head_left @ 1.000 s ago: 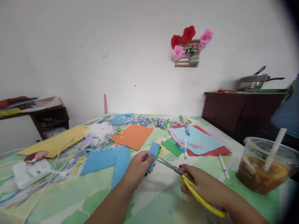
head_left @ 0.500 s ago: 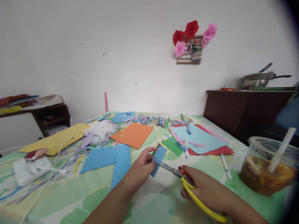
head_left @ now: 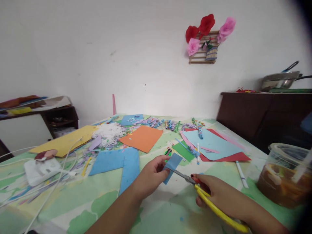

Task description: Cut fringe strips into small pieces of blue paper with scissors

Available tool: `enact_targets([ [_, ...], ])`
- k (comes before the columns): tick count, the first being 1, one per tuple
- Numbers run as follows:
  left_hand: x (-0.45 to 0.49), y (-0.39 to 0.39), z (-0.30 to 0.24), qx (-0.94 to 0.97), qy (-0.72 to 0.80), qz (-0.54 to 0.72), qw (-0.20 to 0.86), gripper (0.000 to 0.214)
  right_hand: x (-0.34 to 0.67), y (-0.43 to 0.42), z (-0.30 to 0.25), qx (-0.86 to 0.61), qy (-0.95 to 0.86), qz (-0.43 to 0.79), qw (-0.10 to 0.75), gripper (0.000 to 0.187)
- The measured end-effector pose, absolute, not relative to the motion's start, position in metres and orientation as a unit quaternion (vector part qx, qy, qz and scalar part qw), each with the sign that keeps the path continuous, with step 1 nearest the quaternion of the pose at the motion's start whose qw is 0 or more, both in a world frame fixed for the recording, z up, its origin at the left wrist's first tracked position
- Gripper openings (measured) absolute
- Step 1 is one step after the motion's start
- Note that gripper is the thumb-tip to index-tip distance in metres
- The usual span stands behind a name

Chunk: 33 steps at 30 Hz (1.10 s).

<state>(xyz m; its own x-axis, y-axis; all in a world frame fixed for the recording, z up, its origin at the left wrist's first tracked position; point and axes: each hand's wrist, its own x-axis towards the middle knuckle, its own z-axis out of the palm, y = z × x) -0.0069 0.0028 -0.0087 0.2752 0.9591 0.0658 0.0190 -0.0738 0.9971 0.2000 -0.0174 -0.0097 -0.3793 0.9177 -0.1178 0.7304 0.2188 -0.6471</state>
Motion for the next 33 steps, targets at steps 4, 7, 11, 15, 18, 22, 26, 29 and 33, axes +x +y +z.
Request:
enact_targets([
  [4, -0.0074, 0.0019, -0.0085, 0.579, 0.424, 0.442, 0.538, 0.036, 0.2010, -0.0163, -0.0100, -0.538, -0.768, 0.317, 0.146, 0.013],
  [7, -0.0070, 0.0018, -0.0082, 0.578, 0.422, 0.442, 0.541, 0.038, 0.2025, -0.0153, -0.0099, -0.539, -0.767, 0.317, 0.145, 0.013],
  [11, -0.0063, 0.0022, -0.0088, 0.570, 0.419, 0.451, 0.544, 0.040, 0.2052, -0.0157, -0.0092, -0.539, -0.766, 0.321, 0.145, 0.011],
  [15, -0.0070, 0.0029, -0.0106, 0.578, 0.406, 0.449, 0.547, 0.036, 0.2060, -0.0168, -0.0083, -0.533, -0.767, 0.326, 0.147, 0.010],
  [18, -0.0076, 0.0029, -0.0107, 0.579, 0.407, 0.453, 0.542, 0.036, 0.2055, -0.0169, -0.0084, -0.533, -0.768, 0.324, 0.146, 0.010],
  [22, -0.0070, 0.0024, -0.0105, 0.580, 0.414, 0.459, 0.531, 0.037, 0.2054, -0.0175, -0.0091, -0.533, -0.770, 0.318, 0.145, 0.012],
  [26, -0.0065, 0.0024, -0.0119, 0.579, 0.417, 0.458, 0.530, 0.037, 0.2061, -0.0180, -0.0094, -0.533, -0.770, 0.318, 0.147, 0.011],
  [29, -0.0064, 0.0021, -0.0125, 0.583, 0.414, 0.458, 0.528, 0.037, 0.2065, -0.0178, -0.0097, -0.536, -0.768, 0.317, 0.150, 0.012],
  [33, -0.0061, 0.0013, -0.0115, 0.585, 0.419, 0.454, 0.526, 0.039, 0.2061, -0.0179, -0.0101, -0.536, -0.767, 0.318, 0.153, 0.012],
])
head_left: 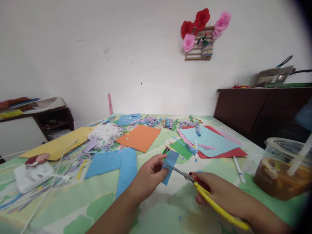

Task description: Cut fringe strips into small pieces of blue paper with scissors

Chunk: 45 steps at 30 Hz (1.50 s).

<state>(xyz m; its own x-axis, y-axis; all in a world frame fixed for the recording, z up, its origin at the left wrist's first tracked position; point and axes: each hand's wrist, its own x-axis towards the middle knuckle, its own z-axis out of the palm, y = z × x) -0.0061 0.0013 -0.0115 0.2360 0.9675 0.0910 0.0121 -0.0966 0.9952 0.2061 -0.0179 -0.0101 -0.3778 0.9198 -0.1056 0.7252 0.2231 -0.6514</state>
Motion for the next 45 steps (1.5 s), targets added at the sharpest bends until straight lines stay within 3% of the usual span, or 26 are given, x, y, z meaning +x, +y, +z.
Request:
enact_targets([
  [9, -0.009, 0.002, -0.008, 0.590, 0.430, 0.433, 0.529, 0.052, 0.206, -0.017, -0.012, -0.537, -0.768, 0.315, 0.150, 0.014],
  [23, -0.010, 0.002, -0.009, 0.581, 0.433, 0.426, 0.541, 0.053, 0.205, -0.015, -0.007, -0.535, -0.784, 0.286, 0.131, 0.013],
  [33, -0.010, 0.002, -0.008, 0.568, 0.445, 0.428, 0.544, 0.034, 0.211, -0.014, -0.007, -0.538, -0.789, 0.265, 0.134, 0.014],
  [37, -0.011, 0.005, -0.008, 0.589, 0.482, 0.418, 0.496, 0.036, 0.219, -0.008, -0.009, -0.555, -0.773, 0.272, 0.143, 0.014],
  [40, -0.014, 0.008, -0.012, 0.640, 0.532, 0.394, 0.389, 0.043, 0.230, -0.003, -0.011, -0.568, -0.760, 0.270, 0.165, 0.016],
  [43, -0.016, 0.008, -0.017, 0.699, 0.559, 0.323, 0.307, 0.048, 0.238, 0.002, -0.011, -0.565, -0.758, 0.260, 0.197, 0.019],
  [45, -0.016, 0.007, -0.020, 0.742, 0.539, 0.242, 0.318, 0.045, 0.241, 0.005, -0.010, -0.558, -0.759, 0.257, 0.215, 0.021],
])
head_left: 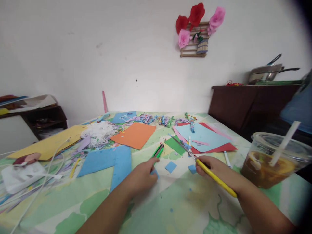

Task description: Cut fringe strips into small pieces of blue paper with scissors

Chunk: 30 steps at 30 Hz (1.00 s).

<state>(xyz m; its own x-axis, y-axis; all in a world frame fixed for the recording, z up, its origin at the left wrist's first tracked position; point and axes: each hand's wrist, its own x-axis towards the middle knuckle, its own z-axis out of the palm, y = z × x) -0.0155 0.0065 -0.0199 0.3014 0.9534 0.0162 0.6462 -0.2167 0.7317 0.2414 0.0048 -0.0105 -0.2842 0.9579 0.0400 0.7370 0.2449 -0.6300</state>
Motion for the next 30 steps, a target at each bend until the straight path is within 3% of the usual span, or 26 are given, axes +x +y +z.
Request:
enact_targets([
  [3, -0.012, 0.002, -0.022, 0.776, 0.468, 0.182, 0.381, 0.033, 0.241, 0.008, -0.011, -0.551, -0.758, 0.257, 0.235, 0.022],
  [7, -0.005, -0.001, -0.020, 0.683, 0.405, 0.285, 0.537, 0.007, 0.234, 0.004, -0.011, -0.537, -0.761, 0.264, 0.250, 0.019],
  [11, 0.000, 0.000, -0.019, 0.511, 0.292, 0.387, 0.709, 0.016, 0.221, -0.008, -0.007, -0.521, -0.770, 0.269, 0.253, 0.012],
  [17, -0.003, 0.009, -0.023, 0.475, 0.318, 0.446, 0.689, 0.023, 0.210, -0.015, -0.006, -0.519, -0.772, 0.274, 0.244, 0.017],
  [21, -0.003, 0.008, -0.023, 0.467, 0.337, 0.443, 0.687, 0.043, 0.210, -0.015, -0.007, -0.530, -0.765, 0.275, 0.242, 0.028],
  [25, 0.000, 0.006, -0.023, 0.433, 0.327, 0.448, 0.711, 0.026, 0.210, -0.017, -0.009, -0.542, -0.758, 0.273, 0.238, 0.039],
  [30, 0.001, 0.008, -0.023, 0.356, 0.310, 0.491, 0.732, 0.026, 0.208, -0.017, -0.010, -0.545, -0.760, 0.267, 0.230, 0.036],
])
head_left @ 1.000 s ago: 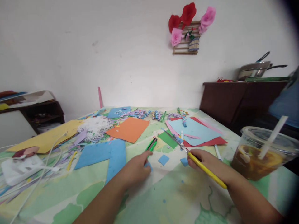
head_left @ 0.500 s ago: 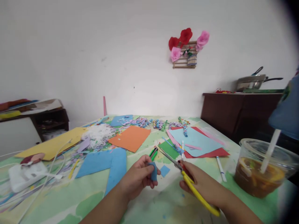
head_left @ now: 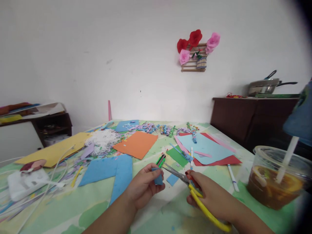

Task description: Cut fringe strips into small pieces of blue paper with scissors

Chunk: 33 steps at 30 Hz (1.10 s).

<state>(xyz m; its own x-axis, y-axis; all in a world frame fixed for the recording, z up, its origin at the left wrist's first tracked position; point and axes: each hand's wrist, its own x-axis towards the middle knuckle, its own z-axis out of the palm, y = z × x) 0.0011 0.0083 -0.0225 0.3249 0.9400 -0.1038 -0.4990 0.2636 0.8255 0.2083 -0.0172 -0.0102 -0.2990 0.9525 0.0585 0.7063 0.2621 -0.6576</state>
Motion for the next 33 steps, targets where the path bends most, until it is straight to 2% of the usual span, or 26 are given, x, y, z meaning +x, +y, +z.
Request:
enact_targets([
  [10, 0.002, 0.009, -0.023, 0.492, 0.370, 0.449, 0.648, 0.026, 0.211, -0.013, -0.015, -0.553, -0.766, 0.247, 0.216, 0.031],
  [19, 0.004, -0.001, -0.015, 0.635, 0.434, 0.420, 0.482, 0.022, 0.205, -0.020, -0.015, -0.535, -0.781, 0.260, 0.191, 0.032],
  [33, 0.009, -0.008, -0.016, 0.638, 0.439, 0.440, 0.454, 0.024, 0.200, -0.027, -0.017, -0.530, -0.795, 0.218, 0.201, 0.047],
])
